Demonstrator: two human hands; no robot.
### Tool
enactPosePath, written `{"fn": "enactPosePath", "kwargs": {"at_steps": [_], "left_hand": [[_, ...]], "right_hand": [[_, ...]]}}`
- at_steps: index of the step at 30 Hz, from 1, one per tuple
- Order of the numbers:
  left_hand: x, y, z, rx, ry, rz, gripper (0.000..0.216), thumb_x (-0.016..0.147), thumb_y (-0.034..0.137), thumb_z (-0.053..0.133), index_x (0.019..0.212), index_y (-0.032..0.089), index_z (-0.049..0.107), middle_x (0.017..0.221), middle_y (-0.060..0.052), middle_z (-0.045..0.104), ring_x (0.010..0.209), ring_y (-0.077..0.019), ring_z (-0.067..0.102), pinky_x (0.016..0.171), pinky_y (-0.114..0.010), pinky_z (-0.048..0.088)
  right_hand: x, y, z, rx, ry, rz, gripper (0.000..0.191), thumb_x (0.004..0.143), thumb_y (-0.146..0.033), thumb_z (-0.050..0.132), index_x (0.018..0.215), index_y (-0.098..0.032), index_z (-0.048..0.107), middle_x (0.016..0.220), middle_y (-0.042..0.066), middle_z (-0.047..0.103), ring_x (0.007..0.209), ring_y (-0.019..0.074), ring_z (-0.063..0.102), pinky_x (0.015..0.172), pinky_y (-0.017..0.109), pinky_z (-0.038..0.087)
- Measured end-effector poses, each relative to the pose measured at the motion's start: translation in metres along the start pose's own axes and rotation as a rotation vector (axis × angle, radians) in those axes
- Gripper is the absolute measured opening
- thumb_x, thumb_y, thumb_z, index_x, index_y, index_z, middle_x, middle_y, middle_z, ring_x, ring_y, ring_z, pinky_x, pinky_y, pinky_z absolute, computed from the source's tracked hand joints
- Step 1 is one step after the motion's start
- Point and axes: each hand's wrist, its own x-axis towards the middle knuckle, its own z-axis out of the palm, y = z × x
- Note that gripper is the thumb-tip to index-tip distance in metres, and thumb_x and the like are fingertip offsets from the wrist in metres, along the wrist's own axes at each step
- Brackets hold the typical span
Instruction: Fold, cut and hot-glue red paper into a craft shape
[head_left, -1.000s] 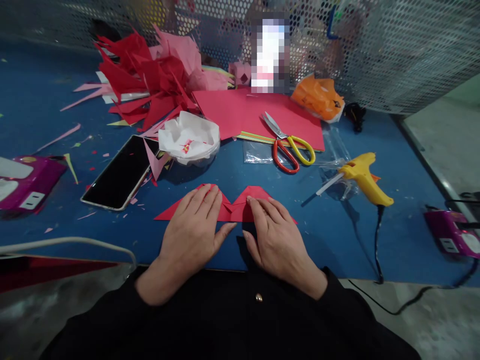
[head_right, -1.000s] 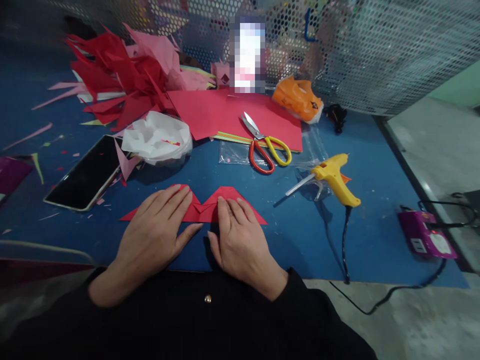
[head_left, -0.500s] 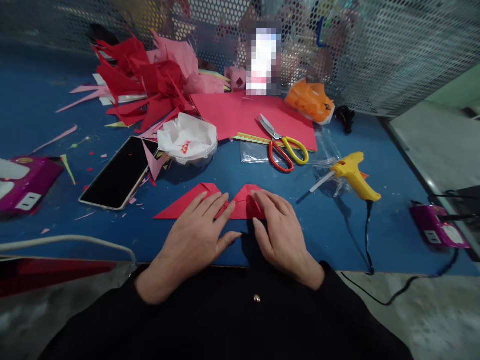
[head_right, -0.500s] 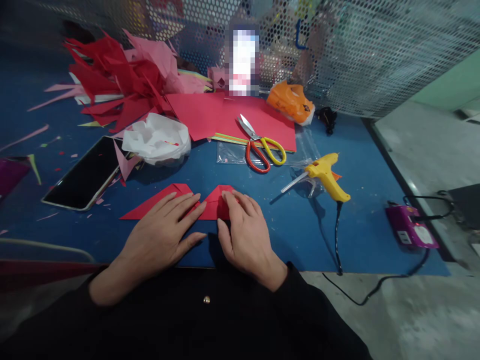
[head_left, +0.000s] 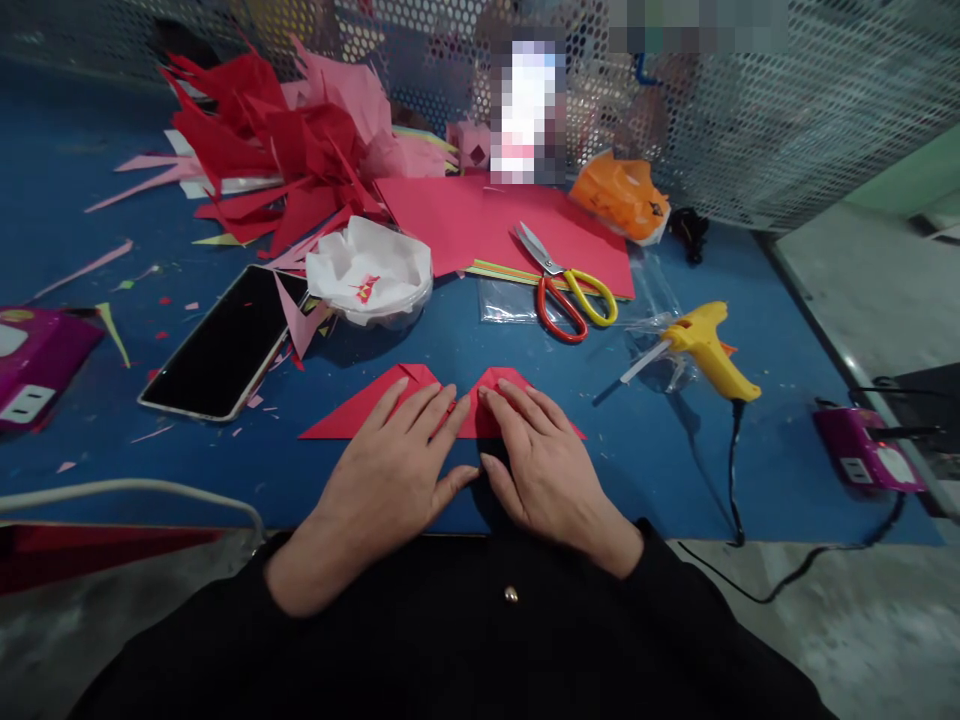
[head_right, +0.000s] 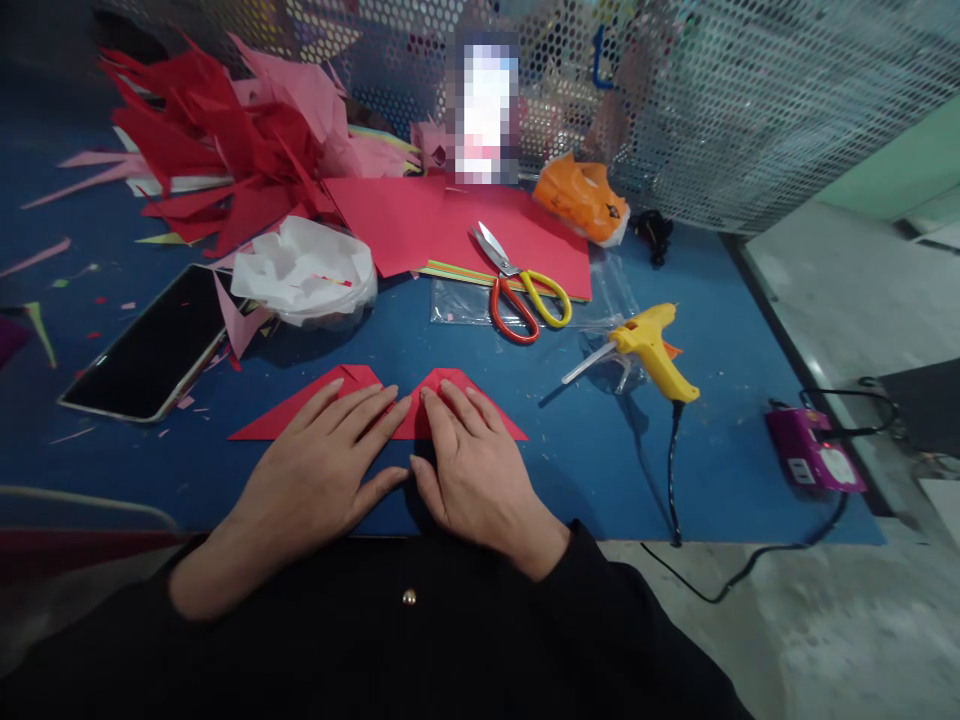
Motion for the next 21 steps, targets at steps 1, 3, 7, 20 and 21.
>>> {"fn": "enactPosePath", "kwargs": {"at_steps": [1, 3, 7, 20, 21], "left_hand": [[0.0005, 0.0001, 0.0001, -0.001, 0.002, 0.0, 0.054, 0.1, 0.044, 0.044, 0.138, 0.007, 0.056, 0.14, -0.017, 0.06, 0.127, -0.035, 0.056, 0.111, -0.054, 0.037], [0.0014, 0.0003, 0.0004, 0.0, 0.014, 0.0, 0.055, 0.1, 0.045, 0.044, 0.137, 0.006, 0.057, 0.139, -0.017, 0.061, 0.126, -0.0348, 0.056, 0.11, -0.053, 0.038], [0.0015, 0.0002, 0.0008, 0.002, 0.023, 0.007, 0.057, 0.1, 0.047, 0.044, 0.136, 0.005, 0.057, 0.138, -0.018, 0.061, 0.125, -0.0351, 0.056, 0.11, -0.054, 0.038], [0.0012, 0.0008, 0.0003, 0.008, 0.026, -0.005, 0.052, 0.1, 0.043, 0.045, 0.136, 0.007, 0.058, 0.138, -0.017, 0.061, 0.126, -0.034, 0.056, 0.11, -0.052, 0.038], [0.0013, 0.0009, 0.0004, 0.008, 0.026, -0.006, 0.052, 0.1, 0.042, 0.045, 0.135, 0.007, 0.058, 0.138, -0.018, 0.061, 0.126, -0.0342, 0.056, 0.11, -0.052, 0.039]], "right_hand": [[-0.0014, 0.0005, -0.0006, 0.0, 0.043, 0.028, 0.048, 0.098, -0.031, 0.044, 0.133, 0.0, 0.053, 0.132, 0.018, 0.066, 0.131, 0.0312, 0.054, 0.112, 0.047, 0.04], [-0.004, 0.0016, -0.0022, -0.005, 0.147, 0.115, 0.035, 0.099, -0.026, 0.043, 0.122, -0.007, 0.061, 0.116, 0.013, 0.074, 0.12, 0.028, 0.062, 0.108, 0.046, 0.042], [-0.003, 0.0026, -0.0039, -0.041, 0.155, 0.208, 0.042, 0.1, -0.031, 0.041, 0.132, -0.007, 0.054, 0.13, 0.015, 0.067, 0.129, 0.0304, 0.054, 0.108, 0.048, 0.04], [0.0005, 0.004, 0.0046, -0.162, 0.046, 0.269, 0.071, 0.102, -0.053, 0.033, 0.146, 0.003, 0.037, 0.149, 0.022, 0.05, 0.143, 0.037, 0.036, 0.115, 0.052, 0.03], [0.001, 0.0041, 0.0043, -0.14, 0.01, 0.199, 0.073, 0.102, -0.054, 0.033, 0.148, 0.003, 0.035, 0.151, 0.021, 0.047, 0.145, 0.0359, 0.034, 0.116, 0.05, 0.029]]}}
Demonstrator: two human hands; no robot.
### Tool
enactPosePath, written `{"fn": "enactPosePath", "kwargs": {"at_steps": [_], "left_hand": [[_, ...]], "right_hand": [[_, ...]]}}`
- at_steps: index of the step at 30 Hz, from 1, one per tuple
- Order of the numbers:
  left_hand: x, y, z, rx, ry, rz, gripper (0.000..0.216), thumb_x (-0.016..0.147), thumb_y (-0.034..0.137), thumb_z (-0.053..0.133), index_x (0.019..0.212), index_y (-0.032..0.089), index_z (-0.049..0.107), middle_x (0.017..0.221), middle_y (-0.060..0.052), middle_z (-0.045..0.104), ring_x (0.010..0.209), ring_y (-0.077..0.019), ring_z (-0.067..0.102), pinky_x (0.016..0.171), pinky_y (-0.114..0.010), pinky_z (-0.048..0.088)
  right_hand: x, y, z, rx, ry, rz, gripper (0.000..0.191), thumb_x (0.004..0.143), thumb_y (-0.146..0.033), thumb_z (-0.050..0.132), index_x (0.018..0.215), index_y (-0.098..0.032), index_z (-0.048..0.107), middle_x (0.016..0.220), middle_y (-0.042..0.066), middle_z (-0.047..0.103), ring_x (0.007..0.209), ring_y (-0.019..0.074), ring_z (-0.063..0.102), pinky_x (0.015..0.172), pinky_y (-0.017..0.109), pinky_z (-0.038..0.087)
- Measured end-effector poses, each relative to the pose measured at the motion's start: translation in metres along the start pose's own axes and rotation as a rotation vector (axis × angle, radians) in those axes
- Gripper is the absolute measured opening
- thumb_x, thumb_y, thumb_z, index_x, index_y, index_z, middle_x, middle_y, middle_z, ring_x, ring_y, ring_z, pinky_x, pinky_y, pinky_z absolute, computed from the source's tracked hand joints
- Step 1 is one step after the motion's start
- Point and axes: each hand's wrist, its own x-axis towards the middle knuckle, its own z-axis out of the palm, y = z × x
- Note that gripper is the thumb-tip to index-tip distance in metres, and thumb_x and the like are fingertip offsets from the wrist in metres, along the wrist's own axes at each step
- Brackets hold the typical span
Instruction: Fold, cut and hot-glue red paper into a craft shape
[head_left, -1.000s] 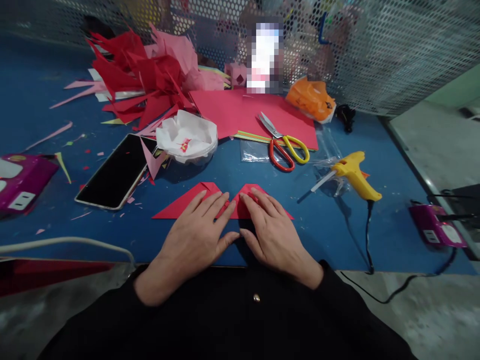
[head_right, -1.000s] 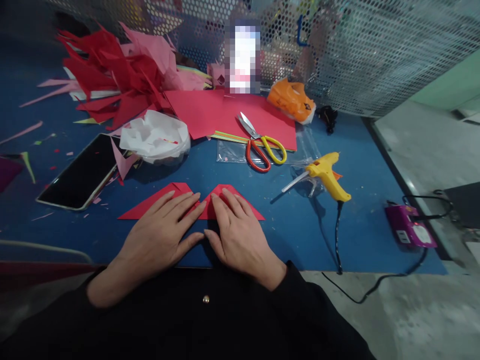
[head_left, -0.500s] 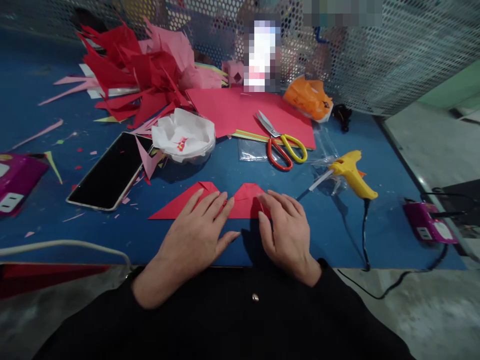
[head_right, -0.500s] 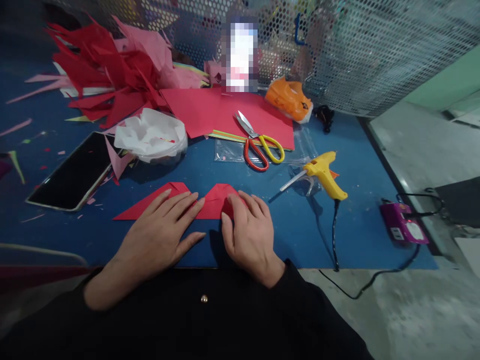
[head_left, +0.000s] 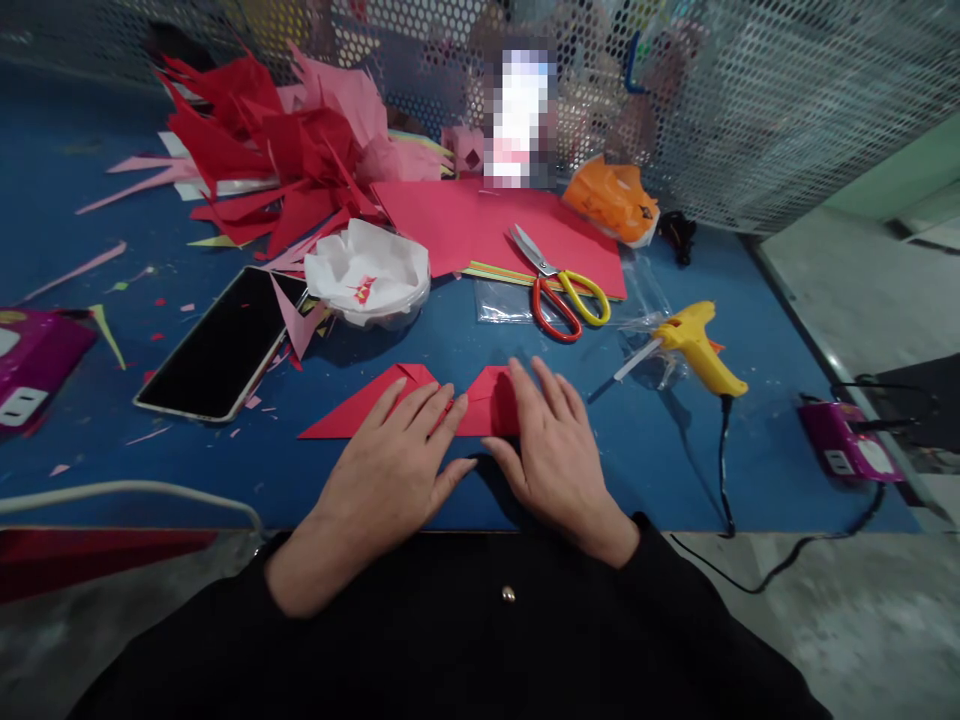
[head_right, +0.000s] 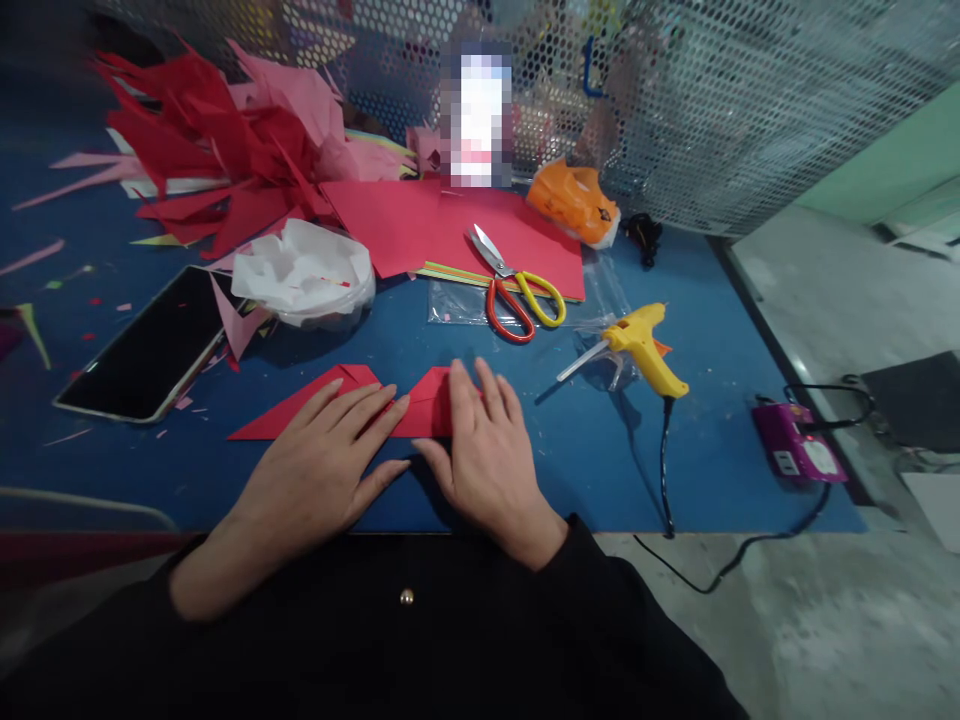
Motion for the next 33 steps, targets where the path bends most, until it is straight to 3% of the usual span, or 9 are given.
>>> {"fn": "enactPosePath", "kwargs": {"at_steps": [3, 6, 8, 13, 18, 23, 27, 28, 33], "left_hand": [[-0.0002, 0.0, -0.0003, 0.001, -0.003, 0.001, 0.05, 0.1, 0.04, 0.046, 0.135, 0.006, 0.058, 0.139, -0.018, 0.061, 0.126, -0.0342, 0.056, 0.11, -0.052, 0.039], [-0.0005, 0.0, -0.0006, 0.003, -0.005, 0.001, 0.05, 0.1, 0.04, 0.046, 0.136, 0.007, 0.057, 0.139, -0.018, 0.061, 0.128, -0.0336, 0.055, 0.111, -0.052, 0.038], [-0.0003, 0.0, -0.0004, 0.004, -0.01, 0.0, 0.05, 0.1, 0.04, 0.046, 0.136, 0.007, 0.057, 0.139, -0.018, 0.061, 0.128, -0.0334, 0.055, 0.111, -0.052, 0.038], [0.0007, 0.0005, 0.0002, 0.006, -0.02, -0.004, 0.049, 0.1, 0.038, 0.046, 0.137, 0.007, 0.057, 0.14, -0.017, 0.06, 0.128, -0.0338, 0.055, 0.111, -0.053, 0.038], [0.0002, 0.0009, -0.0006, 0.003, -0.022, -0.004, 0.05, 0.1, 0.039, 0.046, 0.137, 0.007, 0.057, 0.139, -0.017, 0.06, 0.128, -0.0332, 0.055, 0.11, -0.052, 0.039], [0.0002, 0.0001, -0.0011, -0.003, -0.026, -0.002, 0.05, 0.099, 0.038, 0.048, 0.137, 0.006, 0.056, 0.14, -0.018, 0.06, 0.127, -0.0346, 0.055, 0.11, -0.053, 0.039], [0.001, 0.0002, -0.0012, -0.009, -0.03, -0.009, 0.049, 0.099, 0.037, 0.047, 0.137, 0.006, 0.057, 0.139, -0.018, 0.061, 0.127, -0.0345, 0.056, 0.11, -0.053, 0.04], [0.0011, 0.0004, -0.0012, -0.009, -0.029, -0.009, 0.05, 0.099, 0.037, 0.047, 0.136, 0.006, 0.057, 0.138, -0.019, 0.061, 0.127, -0.0346, 0.056, 0.11, -0.053, 0.04], [0.0011, 0.001, -0.0007, -0.018, -0.024, -0.012, 0.048, 0.098, 0.035, 0.049, 0.136, 0.006, 0.057, 0.138, -0.019, 0.06, 0.126, -0.0353, 0.056, 0.11, -0.054, 0.04]], "right_hand": [[0.0003, 0.0, 0.0008, 0.029, -0.053, -0.103, 0.072, 0.102, -0.055, 0.033, 0.146, 0.001, 0.039, 0.148, 0.02, 0.051, 0.145, 0.0333, 0.035, 0.118, 0.048, 0.027], [-0.0013, 0.0009, 0.0018, -0.034, 0.049, 0.106, 0.072, 0.102, -0.056, 0.029, 0.139, 0.004, 0.046, 0.137, 0.024, 0.06, 0.14, 0.0373, 0.041, 0.116, 0.054, 0.027], [-0.0018, 0.0013, 0.0009, -0.049, 0.083, 0.175, 0.075, 0.102, -0.058, 0.028, 0.141, 0.004, 0.044, 0.14, 0.024, 0.058, 0.141, 0.0384, 0.039, 0.116, 0.054, 0.028], [-0.0007, -0.0005, -0.0015, 0.033, -0.052, -0.127, 0.077, 0.1, -0.063, 0.028, 0.146, -0.002, 0.04, 0.149, 0.017, 0.051, 0.145, 0.031, 0.036, 0.119, 0.046, 0.027], [-0.0024, 0.0002, 0.0004, -0.072, 0.103, 0.216, 0.077, 0.101, -0.059, 0.028, 0.137, 0.007, 0.047, 0.133, 0.027, 0.062, 0.139, 0.0388, 0.042, 0.115, 0.056, 0.027], [-0.0006, 0.0, -0.0006, 0.034, -0.042, -0.081, 0.082, 0.099, -0.066, 0.026, 0.146, -0.001, 0.038, 0.15, 0.02, 0.05, 0.144, 0.0325, 0.037, 0.117, 0.047, 0.03], [-0.0017, 0.0006, 0.0015, -0.037, 0.063, 0.178, 0.082, 0.099, -0.064, 0.027, 0.144, 0.004, 0.037, 0.141, 0.029, 0.055, 0.143, 0.0387, 0.038, 0.114, 0.057, 0.03], [-0.0021, 0.0009, 0.0015, -0.029, 0.072, 0.173, 0.084, 0.099, -0.064, 0.027, 0.146, 0.005, 0.035, 0.142, 0.03, 0.053, 0.144, 0.0389, 0.036, 0.114, 0.057, 0.03], [0.0002, 0.0, -0.001, 0.089, -0.093, -0.18, 0.087, 0.098, -0.067, 0.026, 0.15, 0.003, 0.031, 0.156, 0.024, 0.04, 0.15, 0.0316, 0.027, 0.12, 0.047, 0.028]]}}
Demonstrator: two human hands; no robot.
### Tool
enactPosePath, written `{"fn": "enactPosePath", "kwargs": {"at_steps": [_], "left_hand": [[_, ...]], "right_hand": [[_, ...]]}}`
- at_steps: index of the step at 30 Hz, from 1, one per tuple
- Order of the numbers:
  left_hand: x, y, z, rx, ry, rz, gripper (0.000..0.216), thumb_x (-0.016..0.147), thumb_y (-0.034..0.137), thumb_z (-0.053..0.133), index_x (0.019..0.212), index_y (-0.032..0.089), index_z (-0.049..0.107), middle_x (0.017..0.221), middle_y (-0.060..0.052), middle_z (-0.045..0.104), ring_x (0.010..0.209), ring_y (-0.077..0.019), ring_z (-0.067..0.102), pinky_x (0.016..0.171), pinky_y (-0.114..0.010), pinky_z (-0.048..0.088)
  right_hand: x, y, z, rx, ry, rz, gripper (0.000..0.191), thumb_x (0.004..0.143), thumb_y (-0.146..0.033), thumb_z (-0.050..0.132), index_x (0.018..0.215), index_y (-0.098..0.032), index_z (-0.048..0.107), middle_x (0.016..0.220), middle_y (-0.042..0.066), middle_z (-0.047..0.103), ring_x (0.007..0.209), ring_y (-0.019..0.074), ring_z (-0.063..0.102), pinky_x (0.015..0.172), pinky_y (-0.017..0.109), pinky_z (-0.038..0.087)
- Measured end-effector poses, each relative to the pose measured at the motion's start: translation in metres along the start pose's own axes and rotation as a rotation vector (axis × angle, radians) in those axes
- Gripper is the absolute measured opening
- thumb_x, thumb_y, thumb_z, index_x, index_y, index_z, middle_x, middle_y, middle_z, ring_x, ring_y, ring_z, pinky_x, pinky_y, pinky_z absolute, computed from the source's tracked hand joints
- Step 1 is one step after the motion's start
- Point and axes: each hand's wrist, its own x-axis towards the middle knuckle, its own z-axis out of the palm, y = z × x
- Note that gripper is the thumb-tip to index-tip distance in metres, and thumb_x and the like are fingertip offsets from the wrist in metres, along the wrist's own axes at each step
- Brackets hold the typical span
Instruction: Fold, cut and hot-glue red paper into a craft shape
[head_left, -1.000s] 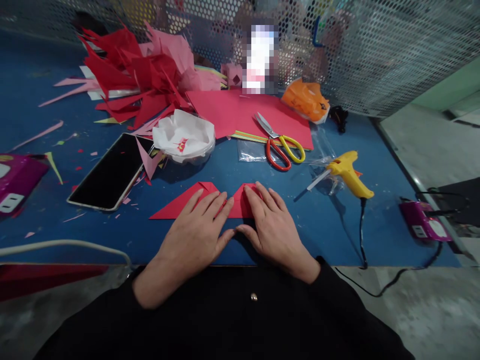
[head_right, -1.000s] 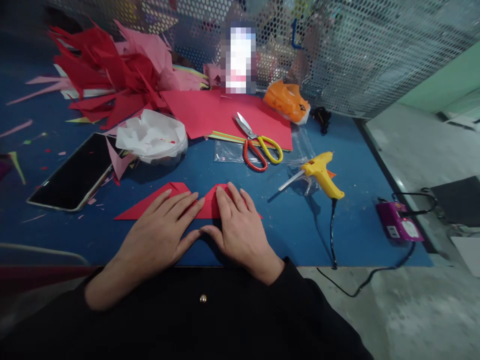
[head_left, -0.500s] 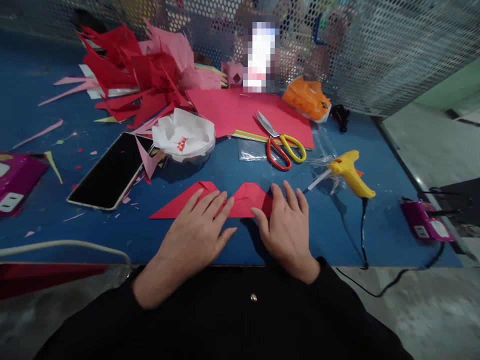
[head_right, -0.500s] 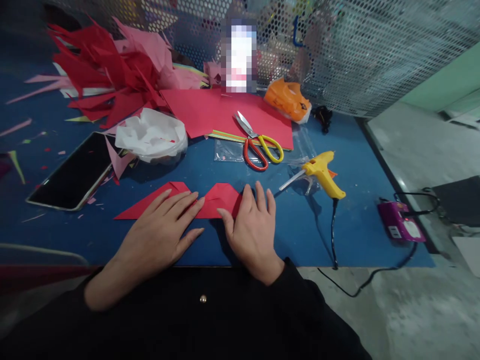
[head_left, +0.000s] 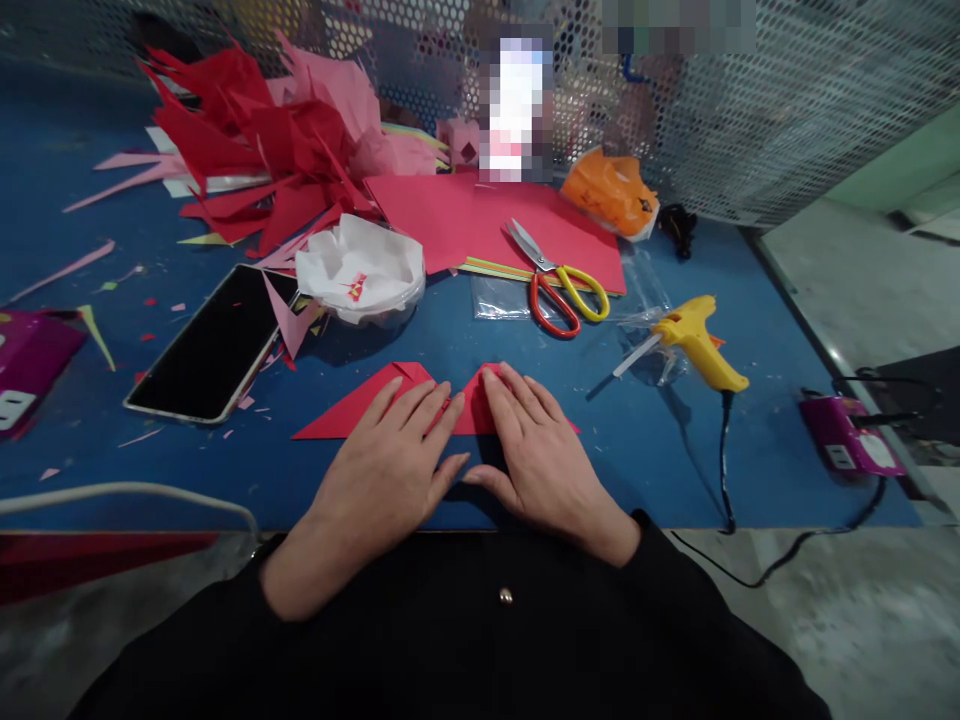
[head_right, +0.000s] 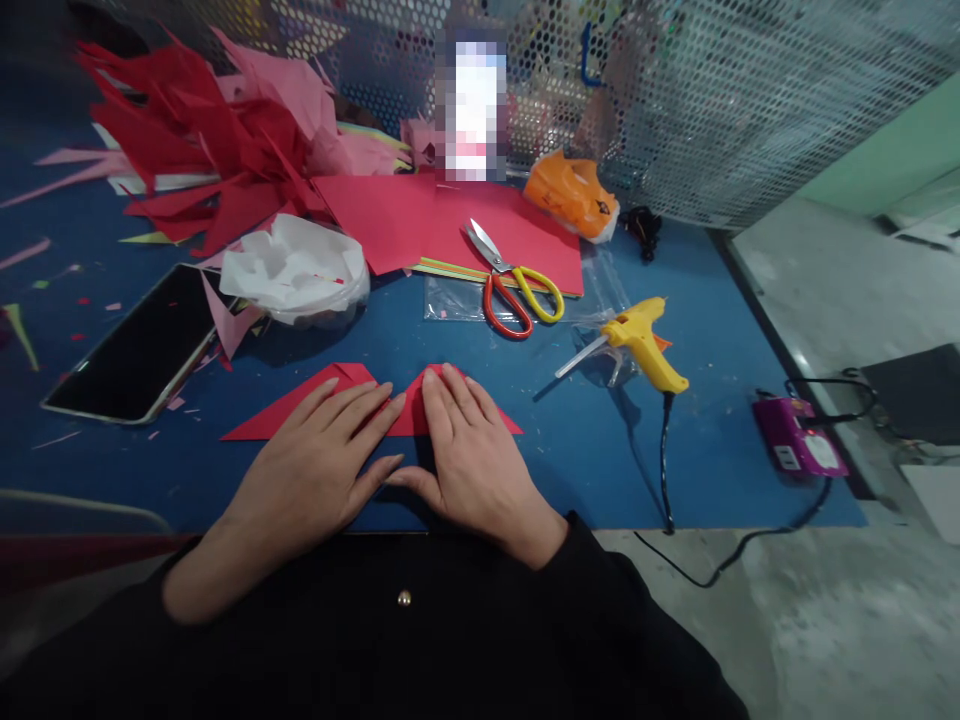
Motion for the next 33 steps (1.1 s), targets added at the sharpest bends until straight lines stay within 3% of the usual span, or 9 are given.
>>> {"fn": "enactPosePath", "kwargs": {"at_steps": [7, 12, 25, 33], "left_hand": [[0.001, 0.0, -0.002, -0.004, -0.019, -0.003, 0.046, 0.099, 0.031, 0.047, 0.136, 0.006, 0.058, 0.139, -0.019, 0.06, 0.127, -0.0347, 0.056, 0.111, -0.053, 0.038], [0.0, 0.0, -0.001, 0.004, -0.015, 0.004, 0.047, 0.099, 0.032, 0.046, 0.137, 0.006, 0.057, 0.14, -0.018, 0.06, 0.128, -0.0342, 0.055, 0.111, -0.054, 0.038], [0.001, 0.0, -0.002, -0.026, -0.016, -0.012, 0.044, 0.098, 0.03, 0.047, 0.134, 0.008, 0.059, 0.139, -0.018, 0.06, 0.128, -0.0342, 0.056, 0.111, -0.056, 0.039], [-0.006, -0.001, 0.001, 0.033, 0.137, -0.038, 0.049, 0.099, 0.037, 0.047, 0.129, 0.001, 0.061, 0.132, -0.021, 0.065, 0.124, -0.034, 0.061, 0.109, -0.052, 0.043]], "right_hand": [[0.005, -0.007, 0.001, -0.056, 0.02, 0.013, 0.09, 0.097, -0.068, 0.029, 0.143, 0.009, 0.041, 0.148, 0.028, 0.048, 0.143, 0.0371, 0.039, 0.12, 0.052, 0.025], [0.0, -0.006, -0.001, -0.061, 0.069, -0.025, 0.079, 0.101, -0.06, 0.03, 0.139, 0.007, 0.048, 0.144, 0.024, 0.055, 0.141, 0.0347, 0.042, 0.12, 0.052, 0.027], [-0.001, -0.012, 0.0, -0.13, 0.141, -0.087, 0.07, 0.102, -0.05, 0.035, 0.133, 0.01, 0.054, 0.132, 0.029, 0.062, 0.127, 0.0365, 0.058, 0.114, 0.057, 0.036], [0.0, -0.011, -0.001, -0.127, 0.158, -0.084, 0.067, 0.102, -0.049, 0.036, 0.129, 0.009, 0.057, 0.126, 0.027, 0.067, 0.123, 0.035, 0.061, 0.114, 0.055, 0.037]]}}
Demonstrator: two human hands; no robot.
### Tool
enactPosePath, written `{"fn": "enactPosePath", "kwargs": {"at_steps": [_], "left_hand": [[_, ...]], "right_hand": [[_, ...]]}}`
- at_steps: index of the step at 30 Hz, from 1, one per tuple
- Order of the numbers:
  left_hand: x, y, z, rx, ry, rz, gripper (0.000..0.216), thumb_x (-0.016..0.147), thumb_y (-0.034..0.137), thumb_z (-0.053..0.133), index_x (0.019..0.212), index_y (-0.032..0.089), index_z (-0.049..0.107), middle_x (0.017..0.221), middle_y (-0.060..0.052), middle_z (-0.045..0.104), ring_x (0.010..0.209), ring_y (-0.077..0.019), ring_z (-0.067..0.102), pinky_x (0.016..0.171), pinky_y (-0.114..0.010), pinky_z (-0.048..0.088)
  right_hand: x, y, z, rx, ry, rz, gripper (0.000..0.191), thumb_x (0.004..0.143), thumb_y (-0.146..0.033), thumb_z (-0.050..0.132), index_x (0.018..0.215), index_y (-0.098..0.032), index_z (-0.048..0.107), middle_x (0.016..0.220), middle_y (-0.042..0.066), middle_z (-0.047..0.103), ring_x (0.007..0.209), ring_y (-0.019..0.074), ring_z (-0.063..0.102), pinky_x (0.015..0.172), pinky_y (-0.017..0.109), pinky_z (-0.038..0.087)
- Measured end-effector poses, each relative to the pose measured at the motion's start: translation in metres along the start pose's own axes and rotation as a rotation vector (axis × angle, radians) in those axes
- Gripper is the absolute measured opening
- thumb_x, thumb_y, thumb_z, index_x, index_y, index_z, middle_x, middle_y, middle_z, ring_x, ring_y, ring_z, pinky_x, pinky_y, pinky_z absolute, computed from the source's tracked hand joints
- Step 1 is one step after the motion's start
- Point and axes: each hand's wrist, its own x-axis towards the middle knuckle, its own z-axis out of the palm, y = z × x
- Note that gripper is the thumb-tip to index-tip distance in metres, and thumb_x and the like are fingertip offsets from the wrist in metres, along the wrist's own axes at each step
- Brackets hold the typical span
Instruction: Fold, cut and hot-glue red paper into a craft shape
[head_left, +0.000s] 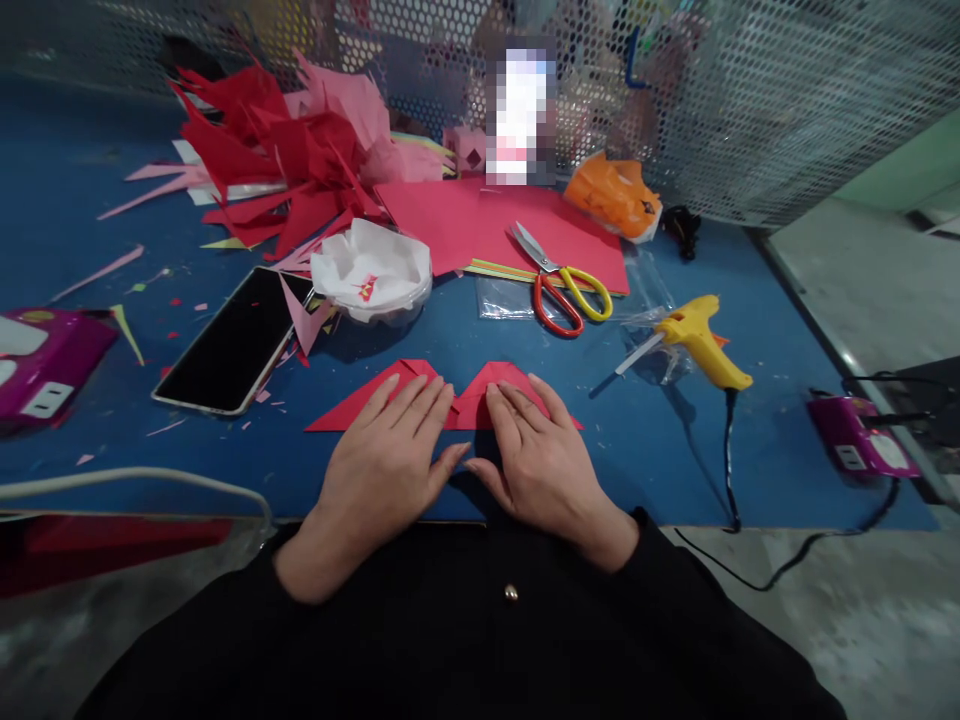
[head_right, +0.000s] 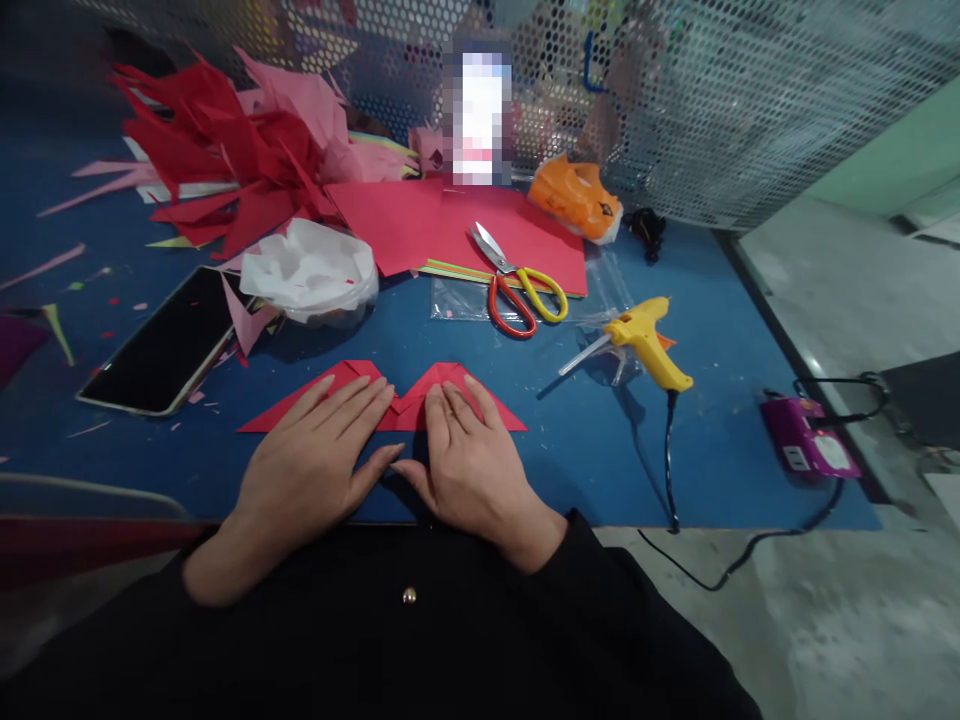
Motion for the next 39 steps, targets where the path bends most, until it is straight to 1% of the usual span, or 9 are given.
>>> {"fn": "enactPosePath", "kwargs": {"at_steps": [4, 8, 14, 18, 24, 29, 32, 35, 39], "left_hand": [[-0.001, 0.001, 0.0, 0.056, 0.023, -0.062, 0.053, 0.098, 0.041, 0.048, 0.122, -0.003, 0.065, 0.128, -0.024, 0.066, 0.119, -0.0374, 0.063, 0.107, -0.054, 0.044], [0.001, 0.001, 0.0, 0.082, 0.041, -0.047, 0.055, 0.098, 0.043, 0.047, 0.118, -0.004, 0.067, 0.122, -0.025, 0.069, 0.114, -0.0376, 0.066, 0.106, -0.055, 0.046], [0.0, 0.002, -0.004, 0.106, -0.025, 0.003, 0.05, 0.1, 0.045, 0.044, 0.129, 0.01, 0.065, 0.124, -0.024, 0.068, 0.118, -0.039, 0.064, 0.109, -0.067, 0.035], [0.0, 0.003, -0.006, 0.126, -0.07, 0.019, 0.049, 0.099, 0.043, 0.045, 0.128, 0.008, 0.066, 0.127, -0.028, 0.065, 0.12, -0.0412, 0.062, 0.109, -0.072, 0.031], [0.0, 0.002, -0.004, 0.12, -0.068, 0.005, 0.048, 0.099, 0.045, 0.047, 0.127, 0.012, 0.066, 0.129, -0.024, 0.066, 0.121, -0.0378, 0.061, 0.11, -0.068, 0.032], [-0.005, -0.005, -0.004, 0.042, -0.072, -0.026, 0.043, 0.099, 0.039, 0.05, 0.126, 0.009, 0.065, 0.13, -0.021, 0.066, 0.123, -0.0341, 0.061, 0.108, -0.057, 0.041], [-0.007, -0.01, -0.006, 0.015, -0.056, -0.031, 0.036, 0.099, 0.031, 0.051, 0.122, 0.008, 0.067, 0.126, -0.018, 0.069, 0.118, -0.0322, 0.064, 0.104, -0.051, 0.047], [-0.005, -0.011, -0.007, 0.014, -0.035, -0.025, 0.033, 0.099, 0.028, 0.049, 0.118, 0.009, 0.069, 0.12, -0.017, 0.072, 0.111, -0.0319, 0.067, 0.1, -0.052, 0.049], [0.002, -0.007, -0.004, 0.007, 0.013, -0.004, 0.033, 0.098, 0.025, 0.051, 0.12, 0.006, 0.067, 0.122, -0.018, 0.071, 0.114, -0.0329, 0.065, 0.099, -0.052, 0.05]], "right_hand": [[0.0, 0.0, 0.0, -0.001, -0.009, 0.004, 0.068, 0.102, -0.05, 0.036, 0.13, 0.008, 0.056, 0.127, 0.028, 0.066, 0.123, 0.0352, 0.061, 0.114, 0.055, 0.036], [0.0, 0.0, 0.001, 0.014, -0.041, 0.009, 0.066, 0.102, -0.049, 0.035, 0.132, 0.007, 0.055, 0.13, 0.027, 0.064, 0.124, 0.0351, 0.06, 0.114, 0.056, 0.035], [-0.001, -0.001, 0.001, 0.016, -0.026, 0.027, 0.064, 0.103, -0.048, 0.033, 0.13, 0.005, 0.058, 0.131, 0.025, 0.065, 0.123, 0.0347, 0.061, 0.113, 0.055, 0.037], [0.0, -0.001, 0.002, 0.015, 0.009, 0.029, 0.063, 0.102, -0.047, 0.038, 0.128, 0.006, 0.059, 0.127, 0.025, 0.067, 0.12, 0.0338, 0.062, 0.113, 0.053, 0.037], [0.0, 0.003, 0.005, 0.065, 0.005, 0.068, 0.045, 0.099, -0.03, 0.049, 0.129, 0.002, 0.057, 0.127, 0.022, 0.068, 0.123, 0.0312, 0.061, 0.112, 0.051, 0.039], [-0.006, 0.011, -0.003, 0.042, 0.044, 0.102, 0.047, 0.096, -0.035, 0.059, 0.128, -0.001, 0.056, 0.119, 0.02, 0.072, 0.12, 0.0293, 0.062, 0.111, 0.048, 0.039], [-0.007, 0.015, -0.014, -0.028, 0.062, 0.071, 0.041, 0.095, -0.03, 0.061, 0.125, -0.002, 0.058, 0.117, 0.019, 0.072, 0.118, 0.0295, 0.063, 0.111, 0.049, 0.038], [-0.001, 0.014, -0.021, -0.071, 0.055, 0.01, 0.029, 0.094, -0.025, 0.062, 0.119, -0.009, 0.064, 0.114, 0.014, 0.073, 0.118, 0.0295, 0.061, 0.112, 0.049, 0.038], [0.013, 0.008, -0.014, -0.123, 0.064, -0.072, 0.015, 0.095, -0.019, 0.058, 0.104, -0.015, 0.07, 0.105, 0.008, 0.073, 0.116, 0.0269, 0.061, 0.114, 0.047, 0.037]]}}
